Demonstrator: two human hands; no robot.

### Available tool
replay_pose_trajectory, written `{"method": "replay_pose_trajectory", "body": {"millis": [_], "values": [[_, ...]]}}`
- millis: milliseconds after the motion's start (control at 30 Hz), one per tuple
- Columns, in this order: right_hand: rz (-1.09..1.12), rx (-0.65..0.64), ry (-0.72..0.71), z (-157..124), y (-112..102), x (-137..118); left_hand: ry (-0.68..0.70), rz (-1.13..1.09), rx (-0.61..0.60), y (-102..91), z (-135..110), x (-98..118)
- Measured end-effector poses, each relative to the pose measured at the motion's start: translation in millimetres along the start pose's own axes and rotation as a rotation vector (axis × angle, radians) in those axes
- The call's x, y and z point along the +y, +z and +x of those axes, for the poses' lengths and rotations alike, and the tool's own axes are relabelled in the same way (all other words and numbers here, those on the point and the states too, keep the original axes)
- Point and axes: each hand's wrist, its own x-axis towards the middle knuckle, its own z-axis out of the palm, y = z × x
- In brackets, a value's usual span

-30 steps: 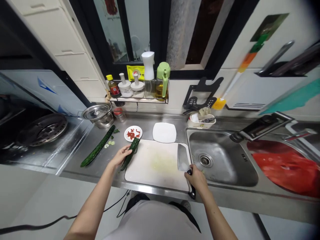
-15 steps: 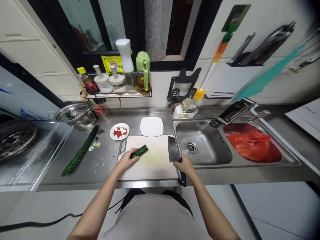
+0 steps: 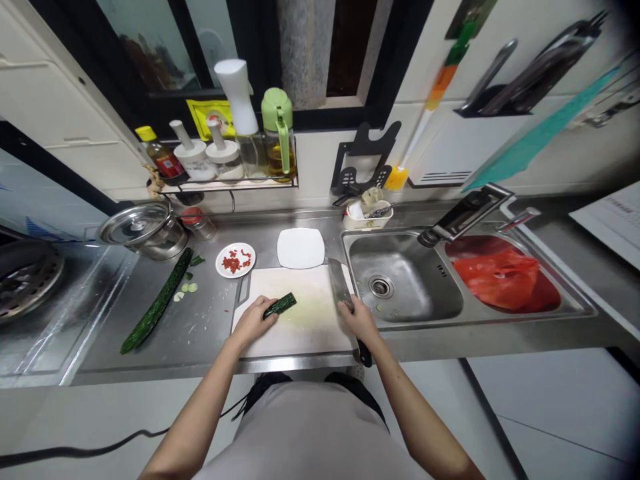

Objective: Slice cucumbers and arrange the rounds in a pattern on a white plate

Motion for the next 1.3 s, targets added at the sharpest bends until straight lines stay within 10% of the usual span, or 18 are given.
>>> {"method": "replay_pose_trajectory", "body": {"millis": [667, 1300], "values": [[-0.400, -0.230, -0.242, -22.7, 25.3, -68.0, 0.151, 0.189, 0.119, 23.4, 17.0, 8.6], [-0.418, -0.262, -0.272, -27.2, 35.3, -79.9, 0.133, 0.207, 0.130, 30.5, 13.1, 8.7]]}}
